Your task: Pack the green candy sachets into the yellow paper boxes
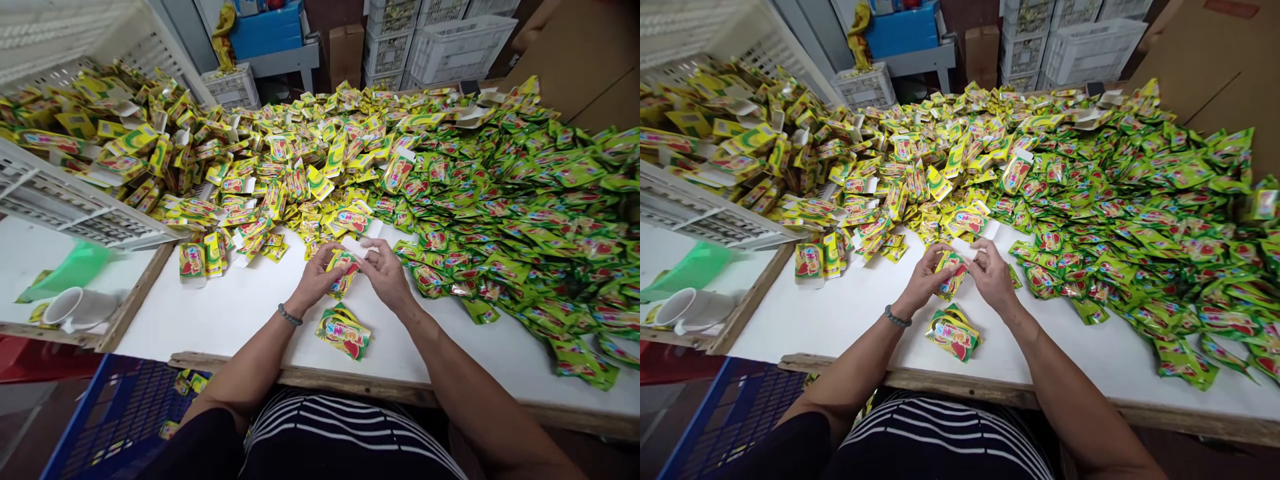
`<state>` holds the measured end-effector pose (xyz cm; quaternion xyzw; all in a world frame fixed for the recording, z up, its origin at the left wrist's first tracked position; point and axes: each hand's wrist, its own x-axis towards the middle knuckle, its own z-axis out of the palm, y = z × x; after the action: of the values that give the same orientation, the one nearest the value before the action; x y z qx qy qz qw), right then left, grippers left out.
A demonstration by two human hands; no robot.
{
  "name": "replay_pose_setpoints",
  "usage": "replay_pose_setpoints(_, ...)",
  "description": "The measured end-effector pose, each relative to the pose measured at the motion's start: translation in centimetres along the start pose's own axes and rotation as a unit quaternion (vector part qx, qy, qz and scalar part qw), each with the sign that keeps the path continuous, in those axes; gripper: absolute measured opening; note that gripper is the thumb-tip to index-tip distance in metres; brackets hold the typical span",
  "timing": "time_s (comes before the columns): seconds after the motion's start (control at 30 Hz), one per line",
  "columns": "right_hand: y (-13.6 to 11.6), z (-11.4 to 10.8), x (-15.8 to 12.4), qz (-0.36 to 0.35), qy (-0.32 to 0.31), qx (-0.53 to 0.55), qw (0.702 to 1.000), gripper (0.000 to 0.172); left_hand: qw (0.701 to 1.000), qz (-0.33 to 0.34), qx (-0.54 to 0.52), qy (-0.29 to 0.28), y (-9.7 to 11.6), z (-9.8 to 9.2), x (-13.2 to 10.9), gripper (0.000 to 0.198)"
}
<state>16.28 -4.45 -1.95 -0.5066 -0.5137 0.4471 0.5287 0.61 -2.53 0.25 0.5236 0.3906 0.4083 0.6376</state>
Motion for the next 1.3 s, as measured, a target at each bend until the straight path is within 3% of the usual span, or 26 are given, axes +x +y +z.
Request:
replay_pose_setpoints(0.1, -0.3, -0.2, 0.1, 0.000, -0.021, -0.020, 1.000, 0.043, 1.000, -0.002, -0.016, 0.016, -0.2, 0.0, 0.2, 0.048)
replay_pose_setpoints(0.23, -0.8, -0.5, 0.1, -0.027, -0.017, -0.061, 0.998, 0.030, 0.997, -0.006, -0.041, 0.071, -0.2, -0.2, 0.3, 0.056)
replay_pose_setpoints(0.37, -0.6, -0.5, 0.2, 0.005, 0.018, -0.070, 0.997, 0.028, 0.997, -0.006, -0.032, 0.073, -0.2, -0.1, 0.3, 0.055)
replay_pose_setpoints(0.53, 0.0, -0.3, 0.2, -0.037, 0.009, -0.078, 0.996, 0.023, 0.994, -0.012, -0.031, 0.104, -0.2, 0.1, 0.2, 0.051)
replay_pose_setpoints(0.67, 0.4, -0.5, 0.4, 0.009, 0.035, -0.038, 0.999, 0.029, 0.995, -0.032, -0.027, 0.087, 0.2, 0.1, 0.2, 0.050)
replay_pose_setpoints(0.77, 0.6, -0.9, 0.7, 0.068, 0.006, 0.037, 0.997, 0.034, 0.997, -0.036, -0.031, 0.059, 0.3, -0.1, 0.1, 0.048)
replay_pose_setpoints(0.87, 0.3, -1.4, 0.8, 0.070, -0.033, 0.041, 0.996, 0.031, 0.998, -0.027, -0.034, 0.047, 0.3, -0.3, 0.2, 0.046)
replay_pose_setpoints(1.03, -0.8, -1.7, 0.4, 0.021, -0.101, 0.039, 0.994, 0.026, 0.995, -0.031, -0.071, 0.059, 0.3, -0.4, 0.1, 0.045)
replay_pose_setpoints(1.2, -1.3, -0.5, -0.5, -0.149, -0.029, -0.131, 0.980, 0.025, 0.991, -0.033, -0.105, 0.074, 0.6, -0.5, 0.0, 0.047)
replay_pose_setpoints(1.3, -0.9, 0.4, -1.0, -0.191, -0.017, -0.174, 0.966, 0.028, 0.991, -0.034, -0.106, 0.073, 0.7, -0.5, 0.1, 0.050)
